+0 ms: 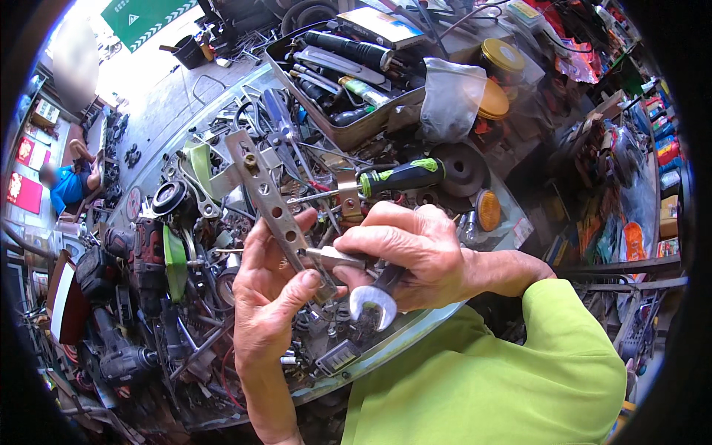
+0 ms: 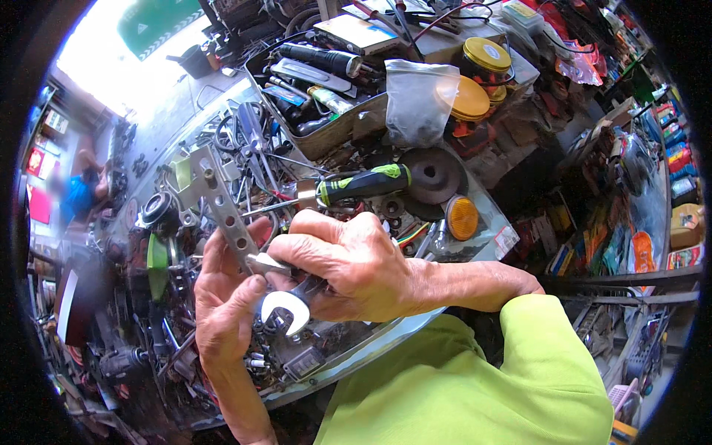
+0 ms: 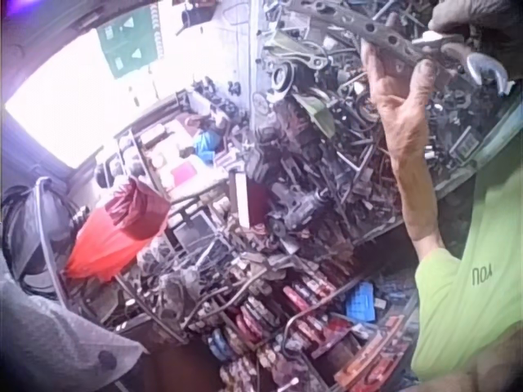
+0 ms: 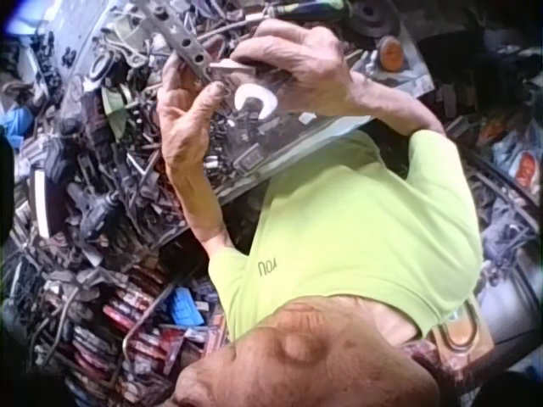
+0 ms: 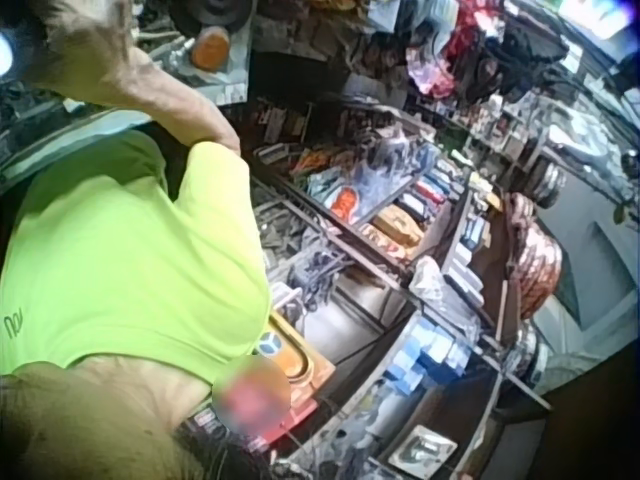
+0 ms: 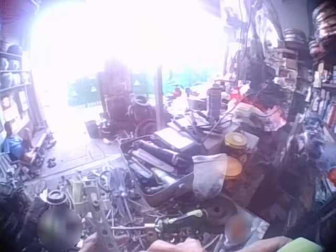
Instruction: The person holds a metal bracket with a spring and uses a wrench to tighten a bolt. They repeatedly adjust the wrench and reposition the part while working at a cluttered workbench.
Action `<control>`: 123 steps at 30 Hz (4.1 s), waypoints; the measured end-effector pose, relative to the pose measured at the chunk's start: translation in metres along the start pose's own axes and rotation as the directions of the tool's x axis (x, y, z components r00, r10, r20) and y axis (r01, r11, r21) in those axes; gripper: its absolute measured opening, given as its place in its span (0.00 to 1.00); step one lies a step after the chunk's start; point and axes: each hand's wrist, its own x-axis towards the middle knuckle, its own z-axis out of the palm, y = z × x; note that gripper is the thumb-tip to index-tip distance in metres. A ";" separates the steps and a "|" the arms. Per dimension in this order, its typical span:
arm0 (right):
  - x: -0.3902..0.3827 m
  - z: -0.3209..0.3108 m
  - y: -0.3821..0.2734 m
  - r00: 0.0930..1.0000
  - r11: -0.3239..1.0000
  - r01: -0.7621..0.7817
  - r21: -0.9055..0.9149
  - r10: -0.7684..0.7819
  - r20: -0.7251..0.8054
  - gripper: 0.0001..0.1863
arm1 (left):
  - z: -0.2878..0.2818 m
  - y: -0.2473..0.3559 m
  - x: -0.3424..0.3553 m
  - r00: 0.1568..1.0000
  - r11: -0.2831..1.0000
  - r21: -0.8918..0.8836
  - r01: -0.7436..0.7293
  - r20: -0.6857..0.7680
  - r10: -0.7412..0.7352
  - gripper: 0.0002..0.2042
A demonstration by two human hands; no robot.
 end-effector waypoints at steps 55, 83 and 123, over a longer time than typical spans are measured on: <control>0.010 -0.023 0.038 0.956 0.920 -0.291 -0.263 0.265 -0.130 0.23 | 0.007 -0.012 0.002 0.947 0.986 0.149 0.068 -0.320 -0.017 0.15; 0.000 -0.038 0.082 0.941 0.802 -0.287 -0.523 0.339 0.004 0.09 | -0.019 0.014 -0.010 0.877 0.926 0.081 -0.368 -0.301 0.375 0.16; -0.010 0.012 0.032 0.985 0.910 0.079 -0.407 -0.008 0.172 0.13 | 0.022 -0.018 0.002 0.878 0.985 0.110 -0.133 -0.447 0.168 0.15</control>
